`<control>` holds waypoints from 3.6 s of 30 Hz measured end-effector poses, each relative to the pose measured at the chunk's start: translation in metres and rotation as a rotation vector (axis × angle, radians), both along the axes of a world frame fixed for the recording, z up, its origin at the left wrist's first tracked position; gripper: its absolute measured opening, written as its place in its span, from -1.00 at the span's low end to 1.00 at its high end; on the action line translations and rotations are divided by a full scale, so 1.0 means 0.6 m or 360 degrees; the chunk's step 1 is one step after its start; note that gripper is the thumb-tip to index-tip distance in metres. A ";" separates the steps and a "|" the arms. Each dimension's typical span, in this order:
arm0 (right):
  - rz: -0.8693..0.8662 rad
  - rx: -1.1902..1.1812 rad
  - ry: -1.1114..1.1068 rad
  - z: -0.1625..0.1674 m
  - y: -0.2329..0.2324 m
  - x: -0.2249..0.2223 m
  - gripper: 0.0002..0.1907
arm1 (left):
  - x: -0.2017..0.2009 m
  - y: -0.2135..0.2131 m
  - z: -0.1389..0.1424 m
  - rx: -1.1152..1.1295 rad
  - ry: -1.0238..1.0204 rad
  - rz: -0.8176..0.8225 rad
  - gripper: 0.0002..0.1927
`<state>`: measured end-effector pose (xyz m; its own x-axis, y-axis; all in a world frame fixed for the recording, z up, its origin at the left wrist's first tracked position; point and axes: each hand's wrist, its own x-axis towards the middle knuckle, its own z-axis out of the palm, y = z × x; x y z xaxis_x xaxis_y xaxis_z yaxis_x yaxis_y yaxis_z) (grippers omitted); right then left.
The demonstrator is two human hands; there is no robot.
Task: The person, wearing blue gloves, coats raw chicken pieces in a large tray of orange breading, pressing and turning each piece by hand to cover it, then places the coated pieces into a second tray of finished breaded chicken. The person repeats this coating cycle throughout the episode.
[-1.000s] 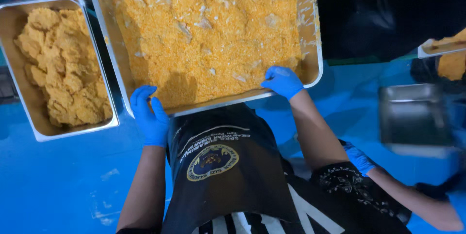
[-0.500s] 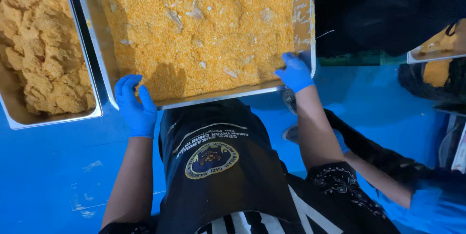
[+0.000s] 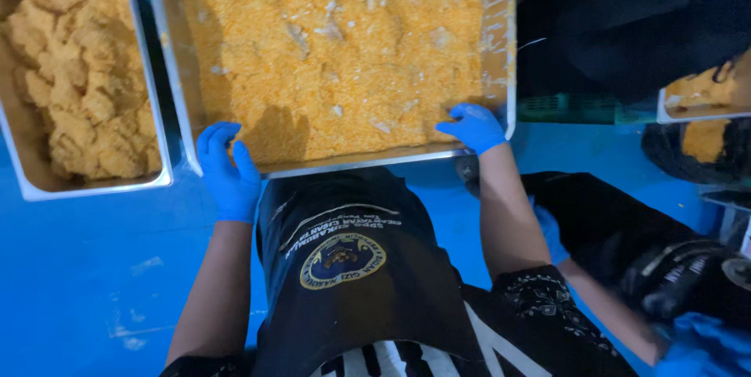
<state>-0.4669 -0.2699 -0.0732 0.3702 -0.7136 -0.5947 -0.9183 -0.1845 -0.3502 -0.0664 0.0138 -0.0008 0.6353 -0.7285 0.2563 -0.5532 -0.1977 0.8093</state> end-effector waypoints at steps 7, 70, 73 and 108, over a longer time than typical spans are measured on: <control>0.0288 -0.0702 -0.0665 0.056 0.092 0.126 -0.53 | 0.009 0.001 -0.004 -0.0206 0.0265 0.0056 -0.79; 0.0725 -0.0697 -0.0203 0.041 0.208 0.671 -0.11 | 0.157 0.010 -0.018 -0.0021 -0.0249 -0.1121 -0.59; 0.0565 -0.0745 -0.0399 0.047 0.202 0.680 -0.10 | 0.156 0.013 -0.023 -0.0033 -0.0257 -0.1112 -0.63; 0.0589 -0.0381 -0.0620 0.026 0.291 0.502 -0.39 | 0.143 0.014 -0.030 -0.0075 -0.0301 -0.0978 -0.67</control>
